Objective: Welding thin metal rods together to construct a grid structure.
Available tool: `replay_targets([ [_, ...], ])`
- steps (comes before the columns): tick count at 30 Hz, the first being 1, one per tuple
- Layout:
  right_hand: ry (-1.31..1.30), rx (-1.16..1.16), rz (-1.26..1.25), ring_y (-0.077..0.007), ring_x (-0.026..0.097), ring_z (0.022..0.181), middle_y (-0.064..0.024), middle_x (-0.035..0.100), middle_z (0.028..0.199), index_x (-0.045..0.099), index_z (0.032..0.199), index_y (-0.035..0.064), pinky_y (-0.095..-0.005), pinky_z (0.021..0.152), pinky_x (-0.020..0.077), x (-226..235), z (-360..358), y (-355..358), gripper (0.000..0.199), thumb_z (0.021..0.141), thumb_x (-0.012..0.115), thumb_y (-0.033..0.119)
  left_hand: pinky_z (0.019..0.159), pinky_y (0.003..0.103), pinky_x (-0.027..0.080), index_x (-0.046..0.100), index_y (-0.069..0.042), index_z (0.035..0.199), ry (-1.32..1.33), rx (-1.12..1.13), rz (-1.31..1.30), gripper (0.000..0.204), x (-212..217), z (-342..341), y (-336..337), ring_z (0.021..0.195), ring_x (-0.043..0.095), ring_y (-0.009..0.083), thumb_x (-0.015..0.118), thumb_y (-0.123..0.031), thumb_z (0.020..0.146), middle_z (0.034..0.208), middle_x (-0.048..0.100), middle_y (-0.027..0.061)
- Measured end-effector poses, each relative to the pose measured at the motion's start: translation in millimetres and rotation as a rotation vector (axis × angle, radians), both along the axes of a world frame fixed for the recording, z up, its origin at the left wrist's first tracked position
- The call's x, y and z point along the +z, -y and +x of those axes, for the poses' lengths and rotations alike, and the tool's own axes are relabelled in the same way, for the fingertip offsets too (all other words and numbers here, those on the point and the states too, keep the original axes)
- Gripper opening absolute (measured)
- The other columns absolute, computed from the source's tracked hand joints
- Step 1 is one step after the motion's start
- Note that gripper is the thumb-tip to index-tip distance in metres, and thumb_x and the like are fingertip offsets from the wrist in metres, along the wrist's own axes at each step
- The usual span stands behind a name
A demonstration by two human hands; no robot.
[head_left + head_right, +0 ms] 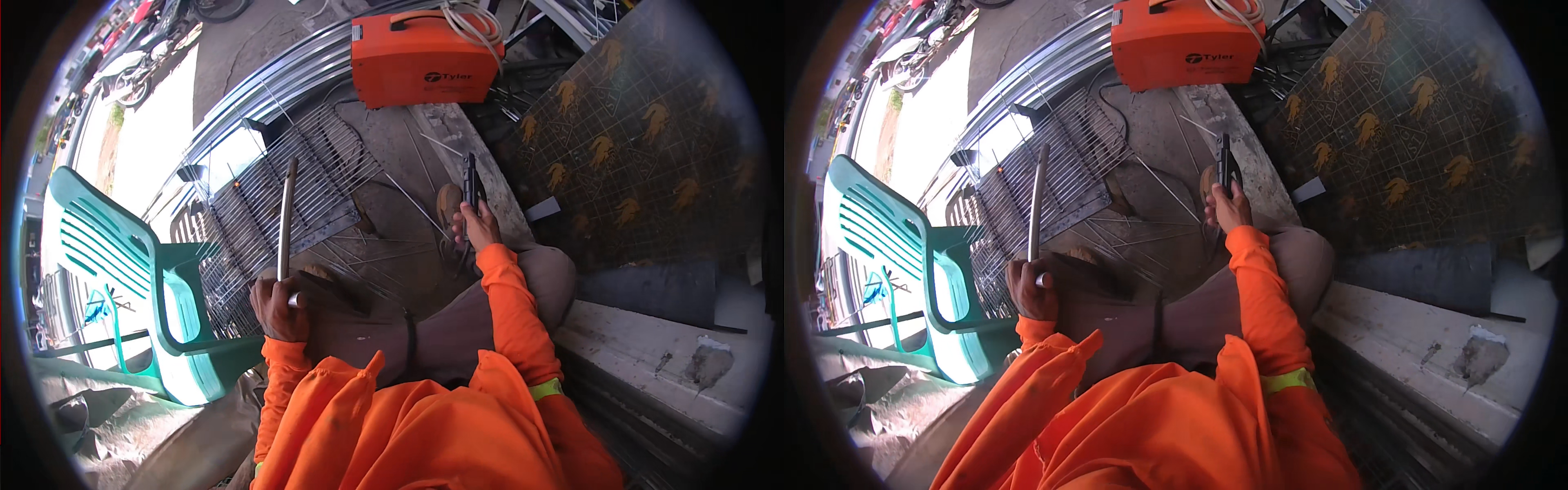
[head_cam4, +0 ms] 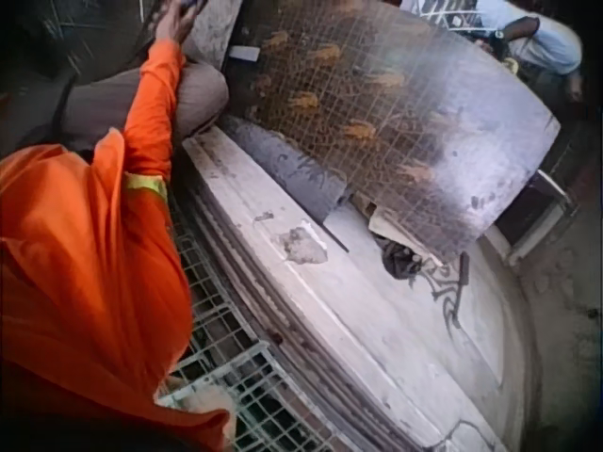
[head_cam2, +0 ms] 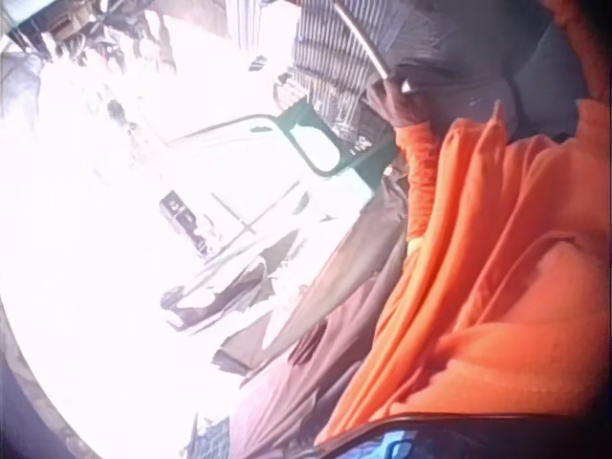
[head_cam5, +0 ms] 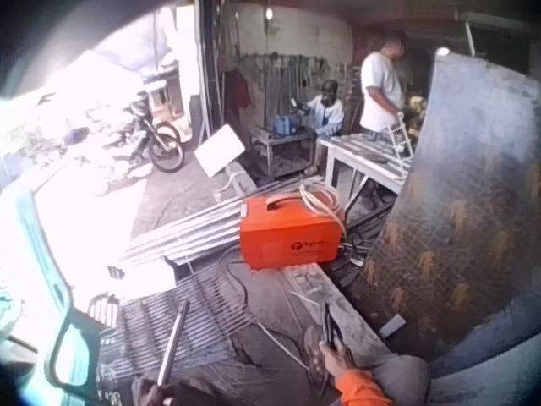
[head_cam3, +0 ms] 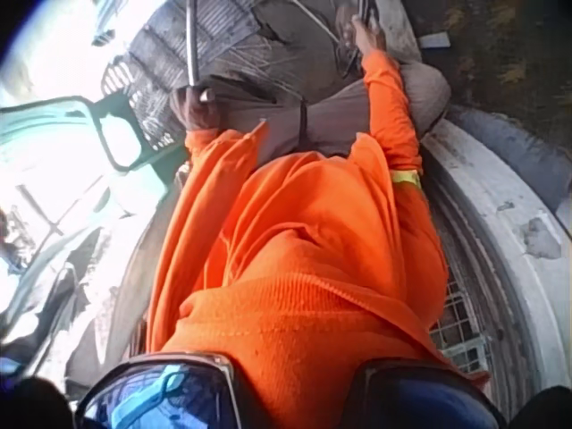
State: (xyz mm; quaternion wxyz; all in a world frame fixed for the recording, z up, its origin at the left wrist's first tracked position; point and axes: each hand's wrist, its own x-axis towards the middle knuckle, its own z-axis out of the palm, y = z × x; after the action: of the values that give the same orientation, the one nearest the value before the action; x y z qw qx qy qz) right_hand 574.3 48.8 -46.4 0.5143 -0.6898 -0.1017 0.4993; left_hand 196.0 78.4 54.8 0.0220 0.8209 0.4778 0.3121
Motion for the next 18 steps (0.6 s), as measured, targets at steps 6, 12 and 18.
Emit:
replay_targets([
  [6, 0.240, 0.001, -0.050, -0.0089, 0.049, 0.054, 0.0007, 0.053, 0.073, 0.051, 0.116, 0.0102, -0.0260, 0.040, 0.0390, 15.7, 7.1, -29.3, 0.030, 0.092, 0.059, 0.027, 0.078, 0.045, 0.040, 0.061, -0.010, 0.088, 0.006, 0.051, -0.077, 0.026, -0.3, -3.6, -0.8, 0.085, 0.051, 0.0355, 0.060, -0.035, 0.083, 0.087, 0.050, 0.0137],
  [12, 0.557, 0.159, 0.166, -0.0181, 0.056, 0.055, -0.0088, 0.057, 0.071, 0.046, 0.128, -0.0031, -0.0345, 0.056, 0.0494, 115.9, 39.3, -100.6, 0.056, 0.082, 0.059, 0.026, 0.077, 0.045, 0.040, 0.060, -0.009, 0.086, 0.045, 0.086, -0.070, 0.021, 8.4, -13.2, -1.5, 0.085, 0.051, 0.0358, 0.065, -0.026, 0.075, 0.086, 0.050, 0.0139],
  [18, 0.959, 0.355, 0.306, -0.0110, 0.058, 0.062, -0.0076, 0.062, 0.093, 0.032, 0.146, 0.0068, -0.0264, 0.047, 0.0487, 202.9, 89.8, -224.9, 0.058, 0.093, 0.052, 0.019, 0.073, 0.043, 0.039, 0.062, -0.007, 0.086, 0.047, 0.048, -0.094, 0.038, 14.9, -18.3, -3.2, 0.078, 0.049, 0.0327, 0.053, -0.044, 0.089, 0.082, 0.048, 0.0139],
])
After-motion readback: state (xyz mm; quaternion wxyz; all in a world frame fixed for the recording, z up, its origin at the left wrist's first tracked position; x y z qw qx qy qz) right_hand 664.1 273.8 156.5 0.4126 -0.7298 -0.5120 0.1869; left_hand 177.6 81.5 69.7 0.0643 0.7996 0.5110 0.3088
